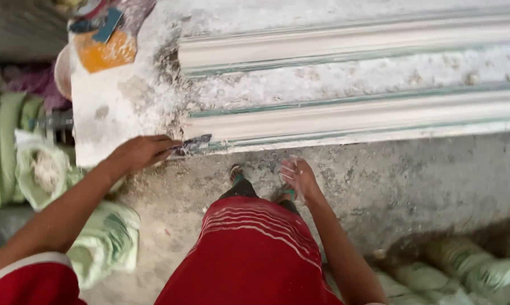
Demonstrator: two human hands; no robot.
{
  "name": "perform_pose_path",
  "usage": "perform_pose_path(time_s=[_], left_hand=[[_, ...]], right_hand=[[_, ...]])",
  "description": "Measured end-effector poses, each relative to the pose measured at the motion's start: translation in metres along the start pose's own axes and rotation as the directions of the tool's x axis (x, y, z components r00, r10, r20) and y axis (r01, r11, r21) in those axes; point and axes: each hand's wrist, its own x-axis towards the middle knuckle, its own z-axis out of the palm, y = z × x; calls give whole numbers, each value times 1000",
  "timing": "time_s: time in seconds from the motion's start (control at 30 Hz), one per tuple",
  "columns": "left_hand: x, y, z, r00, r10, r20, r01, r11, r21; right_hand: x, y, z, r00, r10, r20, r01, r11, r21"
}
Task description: Using a small metal scraper to remove excess material and smooth the surface of decorative plaster moldings
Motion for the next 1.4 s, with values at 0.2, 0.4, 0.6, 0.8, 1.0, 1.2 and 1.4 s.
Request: perform_pose_path(time_s=[0.2, 0.4, 0.6, 0.8, 1.0, 1.2, 1.4], left_hand=[[54, 7, 26, 969, 240, -56, -244, 966, -90], [137, 95, 50, 879, 459, -125, -456, 888, 52], [93, 62, 12, 911, 411, 31, -411, 904, 117], [45, -15, 20, 968, 234, 92, -248, 950, 188], [105, 128, -8, 899, 437, -45, -433, 899, 72], [255, 250, 53, 767, 592, -247, -607, 794, 20], [188, 214, 0, 827, 557, -74, -560, 805, -197]], right_hand=[[31, 37, 40, 999, -16, -27, 24, 943, 332], [24, 39, 91, 998, -2, -68, 32, 896, 442], [6, 36, 105, 996, -53, -72, 81, 871, 484], [16, 63, 95, 990, -105, -89, 137, 814, 565], [-7, 49, 103, 985, -109, -135, 166, 815, 556], [2, 51, 72, 955, -180, -235, 276, 826, 491], [-5, 39, 37, 945, -165, -282, 301, 776, 554]])
